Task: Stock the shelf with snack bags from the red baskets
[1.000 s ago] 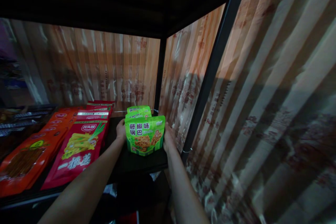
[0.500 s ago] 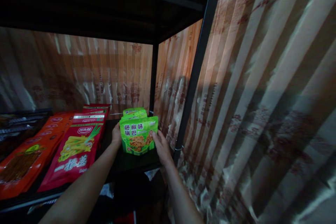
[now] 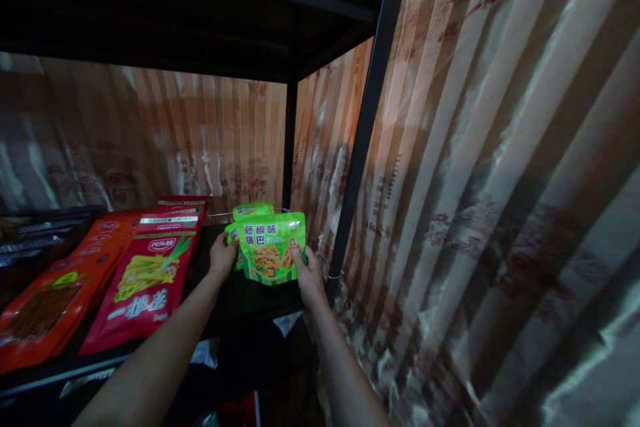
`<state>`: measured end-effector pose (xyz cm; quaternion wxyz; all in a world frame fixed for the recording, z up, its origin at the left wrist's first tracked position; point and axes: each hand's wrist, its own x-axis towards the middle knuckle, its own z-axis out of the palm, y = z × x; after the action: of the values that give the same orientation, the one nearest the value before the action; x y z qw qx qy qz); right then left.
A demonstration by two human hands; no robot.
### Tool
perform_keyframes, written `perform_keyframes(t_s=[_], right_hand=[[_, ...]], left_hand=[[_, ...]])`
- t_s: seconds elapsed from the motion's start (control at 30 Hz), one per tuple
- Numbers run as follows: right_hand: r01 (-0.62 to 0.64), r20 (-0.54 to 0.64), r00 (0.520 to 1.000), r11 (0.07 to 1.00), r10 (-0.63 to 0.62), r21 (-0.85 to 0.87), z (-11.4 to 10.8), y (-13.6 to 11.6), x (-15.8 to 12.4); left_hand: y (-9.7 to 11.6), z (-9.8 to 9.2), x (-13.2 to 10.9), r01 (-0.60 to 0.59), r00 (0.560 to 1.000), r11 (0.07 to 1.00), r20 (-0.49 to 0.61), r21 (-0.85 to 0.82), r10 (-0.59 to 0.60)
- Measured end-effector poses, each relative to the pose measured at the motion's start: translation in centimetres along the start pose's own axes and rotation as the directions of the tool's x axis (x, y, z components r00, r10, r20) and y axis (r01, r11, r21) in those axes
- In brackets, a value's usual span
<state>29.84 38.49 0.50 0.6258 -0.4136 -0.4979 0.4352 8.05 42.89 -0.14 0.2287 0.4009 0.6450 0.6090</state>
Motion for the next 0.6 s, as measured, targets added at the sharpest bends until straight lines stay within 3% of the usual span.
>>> perform_keyframes(t_s=[0.1, 0.3, 0.43, 0.6], right_hand=[[0.036, -0.043, 0.999, 0.998, -0.034, 0.049, -0.07, -0.11, -0.10], [-0.037, 0.041, 0.998, 0.999, 0.037, -0.015, 0.57, -0.47, -0.12], [-0.047, 0.010, 0.999, 0.991, 0.049, -0.128, 0.80, -0.50, 0.07], [-0.022, -0.040, 0.999, 0.978, 0.014, -0.210, 0.65, -0.23, 0.40]], left_hand=[[0.03, -0.19, -0.43, 0.011, 1.000, 1.000, 0.000, 0.014, -0.011], [0.00, 0.17, -0.66, 0.079, 0.997, 0.951, 0.035, -0.298, -0.072], [-0.33, 0.12, -0.35, 0.084, 0.996, 0.953, 0.030, -0.292, -0.079], [-0.47, 0.25, 0.24, 0.083, 0.993, 0.960, -0.057, -0.268, -0.101]])
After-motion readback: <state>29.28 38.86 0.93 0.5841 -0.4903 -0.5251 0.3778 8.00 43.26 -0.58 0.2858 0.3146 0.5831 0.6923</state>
